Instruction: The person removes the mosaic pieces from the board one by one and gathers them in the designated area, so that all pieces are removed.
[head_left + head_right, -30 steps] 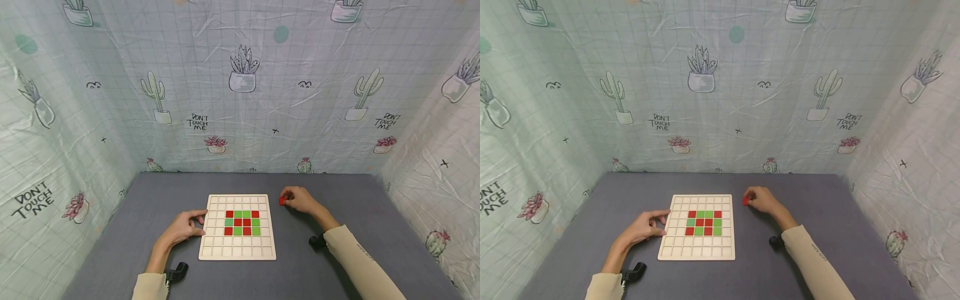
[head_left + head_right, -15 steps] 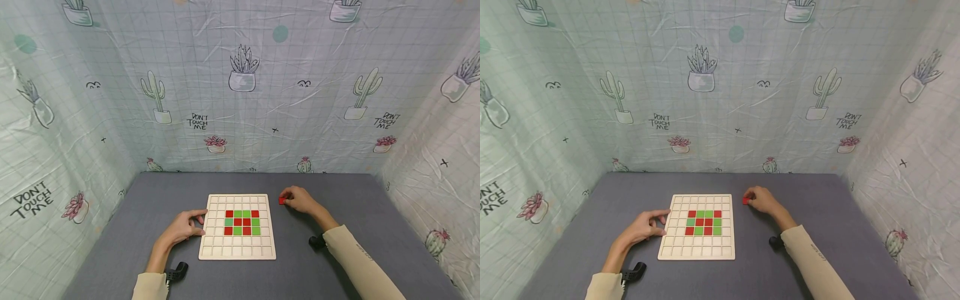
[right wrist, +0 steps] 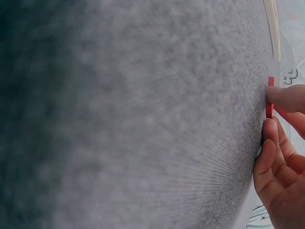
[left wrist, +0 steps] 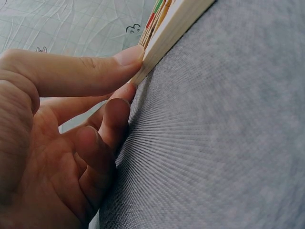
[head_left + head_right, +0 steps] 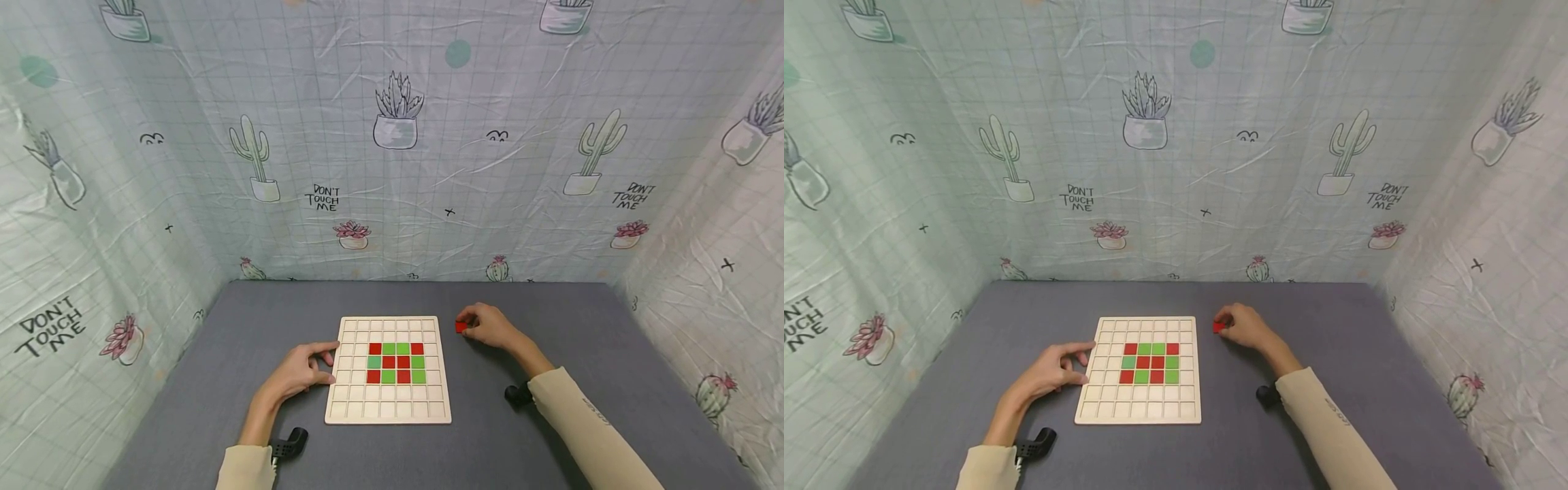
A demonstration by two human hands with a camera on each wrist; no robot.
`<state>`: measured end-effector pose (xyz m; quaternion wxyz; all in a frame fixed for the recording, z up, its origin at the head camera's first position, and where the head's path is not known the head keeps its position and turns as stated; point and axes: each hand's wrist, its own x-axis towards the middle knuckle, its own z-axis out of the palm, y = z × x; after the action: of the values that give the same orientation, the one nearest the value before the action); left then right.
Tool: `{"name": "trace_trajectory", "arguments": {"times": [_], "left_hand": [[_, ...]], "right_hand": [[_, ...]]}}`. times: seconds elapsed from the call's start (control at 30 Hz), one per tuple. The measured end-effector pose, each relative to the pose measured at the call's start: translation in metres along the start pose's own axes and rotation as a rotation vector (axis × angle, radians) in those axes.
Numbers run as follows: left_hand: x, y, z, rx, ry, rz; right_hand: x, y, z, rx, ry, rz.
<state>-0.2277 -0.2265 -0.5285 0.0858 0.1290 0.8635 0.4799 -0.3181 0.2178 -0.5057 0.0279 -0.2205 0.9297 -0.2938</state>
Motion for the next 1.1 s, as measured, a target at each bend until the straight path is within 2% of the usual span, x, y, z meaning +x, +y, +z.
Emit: {"name": "trace_trajectory", "arguments": {"times": [0.8, 1.1], "left_hand": [[0.0, 0.0, 0.0, -0.002, 0.001, -0.006], [-0.001, -0.001, 0.001, -0.008, -0.005, -0.002]], "right_hand": [[0.0, -0.001, -0.001, 0.012, -0.005, -0.007], [-0.001, -0.005, -0.012, 0.039, -0.021, -0.018]]}}
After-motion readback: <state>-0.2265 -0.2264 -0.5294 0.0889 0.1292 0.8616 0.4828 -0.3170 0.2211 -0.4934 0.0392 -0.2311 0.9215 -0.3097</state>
